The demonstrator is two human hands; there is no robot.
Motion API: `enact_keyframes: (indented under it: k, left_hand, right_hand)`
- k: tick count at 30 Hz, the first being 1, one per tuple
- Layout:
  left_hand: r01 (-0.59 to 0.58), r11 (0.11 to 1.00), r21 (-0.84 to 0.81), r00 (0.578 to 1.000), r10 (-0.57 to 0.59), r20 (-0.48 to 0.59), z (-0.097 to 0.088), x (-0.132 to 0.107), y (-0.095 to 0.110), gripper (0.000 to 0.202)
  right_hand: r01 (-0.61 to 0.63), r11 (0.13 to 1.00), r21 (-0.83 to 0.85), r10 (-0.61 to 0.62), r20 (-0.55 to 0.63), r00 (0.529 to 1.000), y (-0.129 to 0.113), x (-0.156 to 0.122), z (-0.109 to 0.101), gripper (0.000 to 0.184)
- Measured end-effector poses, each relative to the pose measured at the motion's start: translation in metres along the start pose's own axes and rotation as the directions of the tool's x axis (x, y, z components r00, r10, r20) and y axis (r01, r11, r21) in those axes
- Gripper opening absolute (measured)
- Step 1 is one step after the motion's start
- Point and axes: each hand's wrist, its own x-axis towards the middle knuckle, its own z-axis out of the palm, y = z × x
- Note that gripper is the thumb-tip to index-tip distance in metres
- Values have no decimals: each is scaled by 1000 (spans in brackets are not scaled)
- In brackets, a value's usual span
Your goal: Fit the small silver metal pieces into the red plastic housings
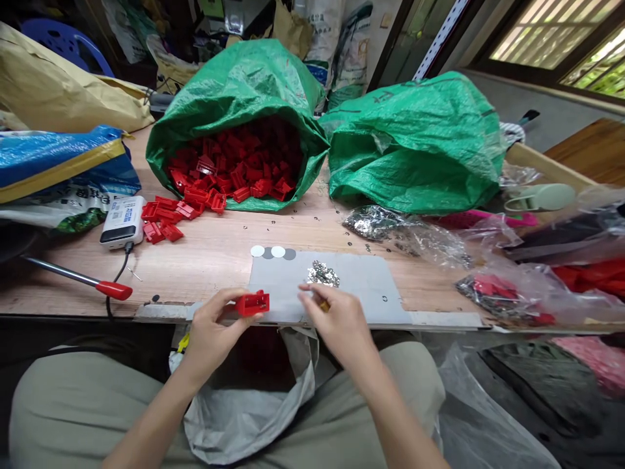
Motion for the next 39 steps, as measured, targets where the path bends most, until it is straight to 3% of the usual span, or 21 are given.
enact_keyframes:
  k: [2,5,8,12,15,18,21,23,28,36,39]
  left_hand:
    - [-43,997,69,998,40,43,0,7,-6,24]
    - [-117,984,136,991,107,78,1,12,-10,26]
    - [-143,977,158,988,132,75,2,11,-10,26]
    - [-137,974,180,990,128,59,3,10,-9,26]
    - [-142,973,181,990,134,53,4,10,-10,27]
    - [-136,976,171,990,130,47,4,10,-11,28]
    - [-121,979,167,992,115,46,4,10,-11,28]
    - [-116,980,163,993,110,46,4,10,-11,28]
    - [-123,979,164,992,118,40,4,9,-13,27]
    - [-119,978,169,992,111,56,4,9,-11,30]
    - [-89,984,156,995,81,56,3,9,-10,30]
  right_hand:
    - [162,932,-325,-176,-15,984,12,18,-14,21]
    - [293,741,-604,-227,186,956,23,41,-24,20]
    - [376,604,-703,-219,307,926,21,53,-27,18]
    - [452,542,-708,-200,414,888,9,59,-29,19]
    - [426,573,-700,-184,397,899,3,62,-29,18]
    - [335,737,-586,-170,320,932,2,67,-24,15]
    - [318,872,-371,-186,351,918,2,76,-17,15]
    - [337,884,-323,-213,363,907,2,82,-12,17]
    - [289,880,-377,-223,210,952,1,83,-9,19]
    - [412,811,-416,-296,316,901,10,66,-1,18]
    - [363,867,-341,-271,287,919,9,65,2,20]
